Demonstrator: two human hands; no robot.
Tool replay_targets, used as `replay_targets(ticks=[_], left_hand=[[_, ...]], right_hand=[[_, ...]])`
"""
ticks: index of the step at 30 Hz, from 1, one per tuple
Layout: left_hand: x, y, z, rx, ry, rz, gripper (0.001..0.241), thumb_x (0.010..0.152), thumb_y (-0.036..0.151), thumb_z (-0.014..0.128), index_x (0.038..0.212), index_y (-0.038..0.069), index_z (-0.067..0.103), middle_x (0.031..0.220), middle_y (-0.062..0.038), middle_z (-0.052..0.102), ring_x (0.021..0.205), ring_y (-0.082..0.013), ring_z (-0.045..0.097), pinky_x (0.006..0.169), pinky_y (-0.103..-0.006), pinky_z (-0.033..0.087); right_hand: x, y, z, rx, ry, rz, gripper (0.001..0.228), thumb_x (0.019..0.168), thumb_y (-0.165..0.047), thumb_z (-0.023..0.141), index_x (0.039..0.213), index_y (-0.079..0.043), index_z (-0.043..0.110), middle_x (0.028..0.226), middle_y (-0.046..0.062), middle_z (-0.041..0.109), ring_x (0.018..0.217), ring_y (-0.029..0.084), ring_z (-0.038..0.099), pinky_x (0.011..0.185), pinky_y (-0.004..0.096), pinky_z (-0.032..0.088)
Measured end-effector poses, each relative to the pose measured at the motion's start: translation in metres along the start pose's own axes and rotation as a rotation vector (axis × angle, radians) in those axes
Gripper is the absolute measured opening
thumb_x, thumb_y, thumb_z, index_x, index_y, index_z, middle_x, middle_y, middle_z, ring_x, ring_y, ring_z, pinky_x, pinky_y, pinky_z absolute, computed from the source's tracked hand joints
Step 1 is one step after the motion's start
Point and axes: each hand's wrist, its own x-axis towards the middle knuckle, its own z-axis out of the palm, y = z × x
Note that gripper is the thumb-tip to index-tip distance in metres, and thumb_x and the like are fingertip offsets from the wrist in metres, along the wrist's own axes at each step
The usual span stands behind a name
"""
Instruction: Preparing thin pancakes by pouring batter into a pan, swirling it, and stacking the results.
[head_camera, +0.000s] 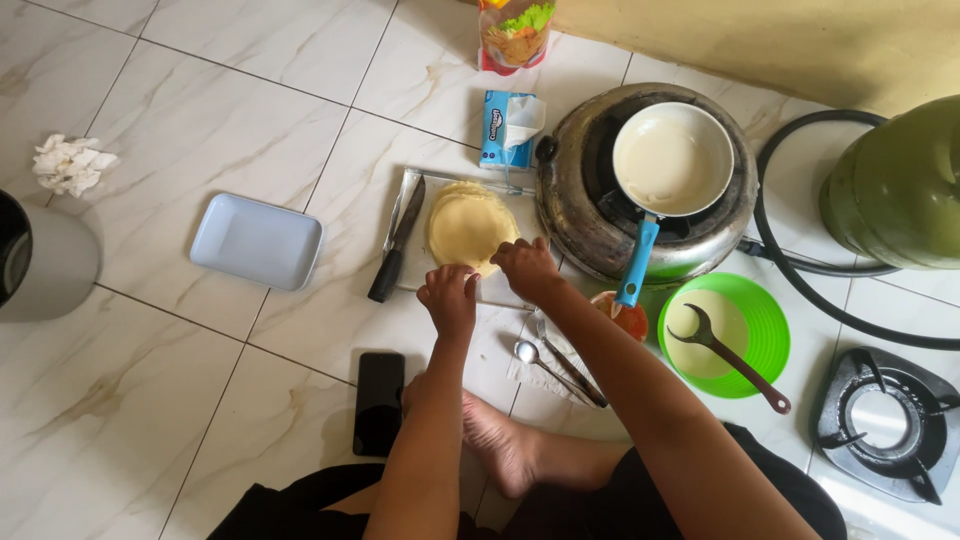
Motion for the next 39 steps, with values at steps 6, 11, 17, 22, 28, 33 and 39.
replay_targets(ticks=[6,11,17,22,28,33,39], left_hand=[[-0.006,0.034,0.0,-0.064,0.1,0.034,0.009,0.095,0.032,0.07,0.1,0.025,0.068,0.095,0.008,0.061,0.101,-0.0194,0.057,0.087,-0.0477,0.046],[-0.004,0.089,0.003,-0.144,0.131,0.045,0.005,0.1,0.027,0.065,0.103,0.024,0.067,0.097,0.007,0.061,0.101,-0.0196,0.059,0.084,-0.0447,0.049],[-0.016,0.163,0.003,-0.354,0.147,0.131,0.008,0.097,0.021,0.064,0.103,0.019,0.068,0.096,0.002,0.064,0.096,-0.0252,0.062,0.08,-0.0457,0.052],[-0.037,0.202,0.014,-0.568,0.153,0.241,0.01,0.094,0.017,0.069,0.103,0.016,0.069,0.094,-0.004,0.067,0.092,-0.0302,0.065,0.082,-0.0444,0.053],[-0.062,0.233,0.02,-0.664,0.032,0.142,0.026,0.09,0.013,0.075,0.113,0.008,0.065,0.099,-0.009,0.065,0.095,-0.0305,0.067,0.084,-0.0397,0.056],[-0.075,0.247,0.028,-0.694,-0.17,-0.139,0.037,0.094,0.024,0.069,0.128,0.013,0.058,0.115,-0.014,0.066,0.112,-0.0387,0.067,0.094,-0.0503,0.055],[-0.076,0.247,0.041,-0.676,-0.23,-0.284,0.039,0.095,0.031,0.067,0.131,0.017,0.059,0.12,-0.013,0.07,0.116,-0.0364,0.067,0.097,-0.0479,0.056]], right_hand=[[-0.03,-0.001,-0.023,-0.005,0.032,0.001,0.011,0.088,-0.028,0.075,0.097,-0.025,0.07,0.103,-0.006,0.07,0.089,0.017,0.07,0.074,0.037,0.054],[-0.062,0.014,-0.08,0.05,0.203,0.051,0.014,0.088,-0.027,0.077,0.099,-0.02,0.071,0.098,-0.002,0.071,0.084,0.017,0.071,0.068,0.034,0.057],[-0.119,0.049,-0.127,0.199,0.466,0.148,0.01,0.088,-0.02,0.074,0.097,-0.017,0.072,0.085,0.001,0.068,0.077,0.024,0.072,0.068,0.036,0.056],[-0.171,0.085,-0.124,0.263,0.558,0.251,0.01,0.092,-0.015,0.068,0.099,-0.02,0.074,0.084,0.0,0.067,0.075,0.023,0.072,0.066,0.034,0.056],[-0.233,0.102,-0.132,0.265,0.554,0.399,0.01,0.089,-0.011,0.072,0.098,-0.014,0.073,0.085,0.006,0.068,0.076,0.031,0.072,0.067,0.043,0.058],[-0.257,0.123,-0.095,0.242,0.427,0.479,0.017,0.087,-0.015,0.075,0.103,-0.02,0.076,0.089,0.001,0.071,0.08,0.024,0.074,0.072,0.04,0.06],[-0.259,0.118,-0.094,0.199,0.251,0.532,0.018,0.093,-0.028,0.071,0.112,-0.03,0.073,0.097,-0.006,0.071,0.093,0.019,0.073,0.087,0.045,0.056]])
